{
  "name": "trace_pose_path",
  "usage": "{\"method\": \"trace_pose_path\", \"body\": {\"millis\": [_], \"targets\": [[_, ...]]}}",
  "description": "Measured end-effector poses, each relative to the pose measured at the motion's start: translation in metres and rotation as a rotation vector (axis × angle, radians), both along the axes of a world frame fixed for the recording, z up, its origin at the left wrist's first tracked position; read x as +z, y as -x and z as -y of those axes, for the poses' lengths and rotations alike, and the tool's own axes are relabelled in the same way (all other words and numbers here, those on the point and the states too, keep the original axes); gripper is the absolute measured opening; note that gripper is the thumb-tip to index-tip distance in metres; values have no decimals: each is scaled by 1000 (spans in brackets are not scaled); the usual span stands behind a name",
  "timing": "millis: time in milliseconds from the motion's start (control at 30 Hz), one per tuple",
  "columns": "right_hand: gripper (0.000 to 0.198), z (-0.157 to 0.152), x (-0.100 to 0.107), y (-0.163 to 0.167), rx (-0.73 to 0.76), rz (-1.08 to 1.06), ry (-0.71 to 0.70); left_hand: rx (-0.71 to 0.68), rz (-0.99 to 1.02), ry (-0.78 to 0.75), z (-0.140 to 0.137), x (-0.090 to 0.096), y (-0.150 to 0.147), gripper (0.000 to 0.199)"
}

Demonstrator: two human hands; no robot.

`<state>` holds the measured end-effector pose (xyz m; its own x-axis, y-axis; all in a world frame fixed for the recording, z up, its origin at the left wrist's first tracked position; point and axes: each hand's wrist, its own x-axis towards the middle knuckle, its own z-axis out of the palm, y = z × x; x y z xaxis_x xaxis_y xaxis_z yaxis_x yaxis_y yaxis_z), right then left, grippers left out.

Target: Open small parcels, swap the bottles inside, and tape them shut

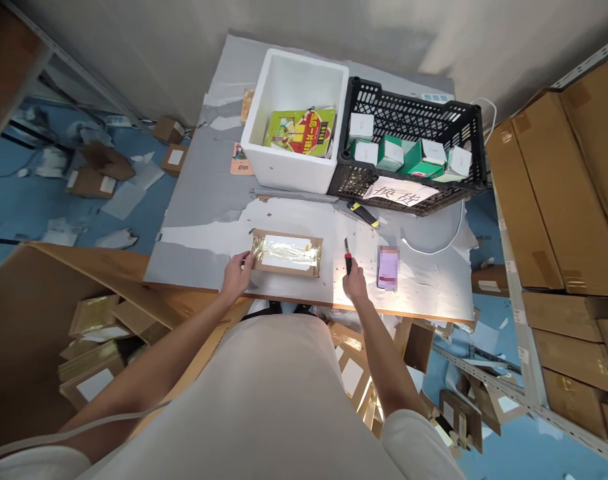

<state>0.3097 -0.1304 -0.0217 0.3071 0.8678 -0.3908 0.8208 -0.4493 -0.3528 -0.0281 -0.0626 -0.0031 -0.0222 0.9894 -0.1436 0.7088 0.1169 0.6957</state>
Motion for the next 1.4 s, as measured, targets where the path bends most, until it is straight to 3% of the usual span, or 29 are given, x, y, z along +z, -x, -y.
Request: {"method": "trace_pose_path", "body": {"millis": [100, 167, 233, 333, 467, 633, 867, 1167, 1267, 1400], "targets": [[59, -14, 39, 12, 161, -111, -262, -141, -61, -252, 15, -1, -3, 56], [56, -31, 64, 33, 367, -147, -312, -340, -85, -374, 22, -3, -6, 49], [56, -52, 82, 60, 613, -129, -214, -486, -84, -414, 22, -8, -10, 37], [57, -82, 94, 95, 930, 8, -39, -520, -69, -414, 18, -15, -14, 33], [65, -100, 96, 112, 1107, 173, 68, -521, -56, -424, 15, -20, -15, 33], [74, -101, 104, 119, 1138, 273, 115, -507, -36, -420, 17, -23, -15, 34], [67, -100, 107, 137, 1099, 359, 146, -495, -60, -424, 9, -31, -18, 34], [69, -100, 99, 110, 1157, 327, 158, -516, -35, -395, 13, -36, -15, 34], [69, -94, 108, 97, 1082, 355, 168, -514, -45, -379, 11, -33, -13, 34], [75, -75, 124, 53, 1026, 451, 250, -513, -49, -366, 8, -30, -13, 32]]}}
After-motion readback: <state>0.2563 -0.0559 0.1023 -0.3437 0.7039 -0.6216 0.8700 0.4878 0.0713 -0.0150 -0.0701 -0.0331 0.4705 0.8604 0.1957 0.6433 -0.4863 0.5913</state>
